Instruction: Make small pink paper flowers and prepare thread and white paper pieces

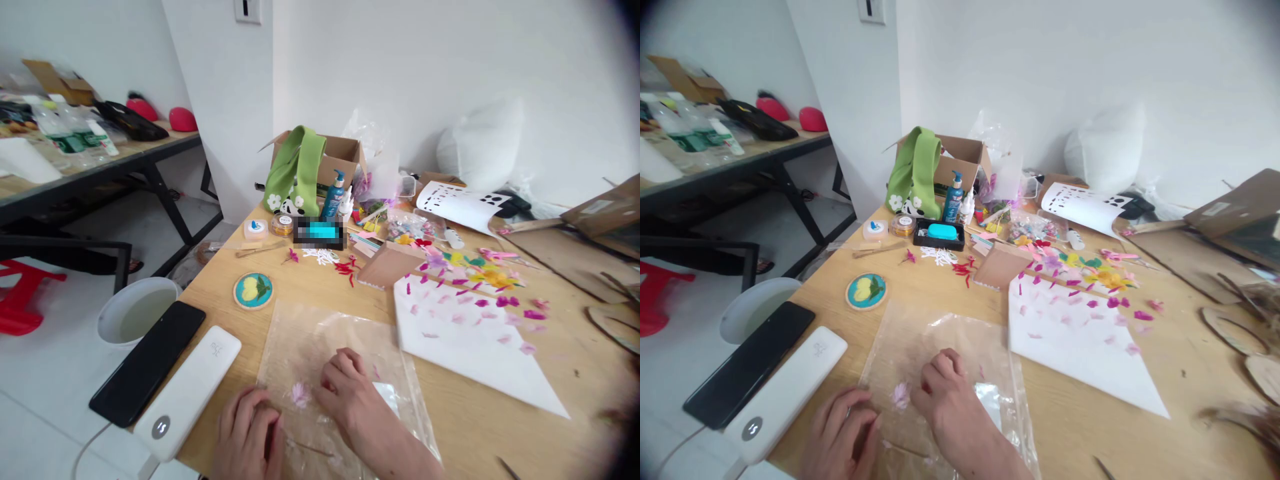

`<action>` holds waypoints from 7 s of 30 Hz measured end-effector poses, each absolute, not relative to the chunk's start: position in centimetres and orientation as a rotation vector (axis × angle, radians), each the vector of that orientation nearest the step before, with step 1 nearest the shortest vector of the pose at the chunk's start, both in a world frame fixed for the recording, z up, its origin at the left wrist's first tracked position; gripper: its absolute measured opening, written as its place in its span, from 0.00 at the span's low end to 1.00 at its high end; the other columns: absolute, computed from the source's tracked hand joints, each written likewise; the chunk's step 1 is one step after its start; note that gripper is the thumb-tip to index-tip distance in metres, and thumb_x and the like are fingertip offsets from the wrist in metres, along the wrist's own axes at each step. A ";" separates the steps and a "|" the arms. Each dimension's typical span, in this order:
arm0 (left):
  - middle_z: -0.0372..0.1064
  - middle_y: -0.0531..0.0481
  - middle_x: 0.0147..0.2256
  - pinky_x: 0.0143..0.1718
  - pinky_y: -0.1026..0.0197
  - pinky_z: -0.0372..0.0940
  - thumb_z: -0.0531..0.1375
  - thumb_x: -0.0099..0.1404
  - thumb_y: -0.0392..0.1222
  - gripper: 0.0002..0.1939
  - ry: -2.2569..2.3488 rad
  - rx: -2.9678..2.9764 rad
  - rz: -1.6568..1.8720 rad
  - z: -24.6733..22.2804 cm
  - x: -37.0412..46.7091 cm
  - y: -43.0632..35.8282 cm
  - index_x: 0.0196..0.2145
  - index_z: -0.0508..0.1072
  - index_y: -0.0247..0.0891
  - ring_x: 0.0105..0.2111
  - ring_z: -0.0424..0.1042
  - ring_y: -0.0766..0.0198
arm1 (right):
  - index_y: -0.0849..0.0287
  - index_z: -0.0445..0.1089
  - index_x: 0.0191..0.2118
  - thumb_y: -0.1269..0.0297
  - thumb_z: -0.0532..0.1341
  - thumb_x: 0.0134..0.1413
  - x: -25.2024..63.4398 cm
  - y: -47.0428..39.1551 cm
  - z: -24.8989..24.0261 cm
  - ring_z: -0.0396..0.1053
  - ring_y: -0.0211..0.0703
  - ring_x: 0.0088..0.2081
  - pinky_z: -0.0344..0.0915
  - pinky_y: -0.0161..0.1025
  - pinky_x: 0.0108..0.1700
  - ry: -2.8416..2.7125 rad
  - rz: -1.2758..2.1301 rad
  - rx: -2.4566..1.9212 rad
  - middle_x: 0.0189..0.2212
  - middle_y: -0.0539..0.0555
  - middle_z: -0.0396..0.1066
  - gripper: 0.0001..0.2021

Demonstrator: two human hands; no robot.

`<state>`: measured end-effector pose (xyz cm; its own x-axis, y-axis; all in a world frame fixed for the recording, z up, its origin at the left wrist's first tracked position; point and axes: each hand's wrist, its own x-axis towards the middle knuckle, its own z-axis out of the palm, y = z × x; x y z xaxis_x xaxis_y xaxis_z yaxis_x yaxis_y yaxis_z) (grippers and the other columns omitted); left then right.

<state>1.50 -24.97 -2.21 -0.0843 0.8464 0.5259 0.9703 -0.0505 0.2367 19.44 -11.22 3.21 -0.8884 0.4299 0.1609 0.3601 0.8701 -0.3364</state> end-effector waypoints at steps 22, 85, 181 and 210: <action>0.69 0.45 0.40 0.44 0.54 0.62 0.59 0.59 0.36 0.02 -2.004 -1.965 -0.841 -2.3 1.5 -25.0 0.31 0.70 0.42 0.44 0.67 0.55 | 0.59 0.61 0.26 0.79 0.54 0.57 20.3 -11.6 3.5 0.57 0.43 0.35 0.52 0.45 0.45 -2.650 0.407 -0.805 0.28 0.51 0.62 0.11; 0.69 0.45 0.40 0.44 0.55 0.62 0.60 0.58 0.34 0.05 -2.012 -1.975 -0.895 -2.6 1.3 -25.0 0.32 0.70 0.42 0.44 0.66 0.55 | 0.59 0.61 0.27 0.75 0.58 0.57 18.2 -13.6 2.3 0.56 0.44 0.34 0.51 0.47 0.47 -2.528 0.443 -0.818 0.28 0.50 0.63 0.09; 0.67 0.45 0.41 0.45 0.53 0.60 0.60 0.59 0.33 0.05 -2.024 -1.997 -0.891 -2.5 1.5 -25.1 0.33 0.69 0.41 0.46 0.64 0.53 | 0.59 0.61 0.26 0.79 0.50 0.57 20.1 -14.2 1.8 0.55 0.43 0.32 0.50 0.48 0.45 -2.440 0.458 -0.904 0.27 0.50 0.61 0.12; 0.67 0.43 0.41 0.44 0.52 0.60 0.60 0.59 0.34 0.04 -2.025 -1.997 -0.882 -2.3 1.6 -25.0 0.33 0.69 0.40 0.46 0.64 0.52 | 0.57 0.63 0.27 0.72 0.61 0.56 19.6 -12.7 3.1 0.56 0.43 0.35 0.46 0.51 0.56 -2.745 0.303 -0.678 0.28 0.49 0.62 0.08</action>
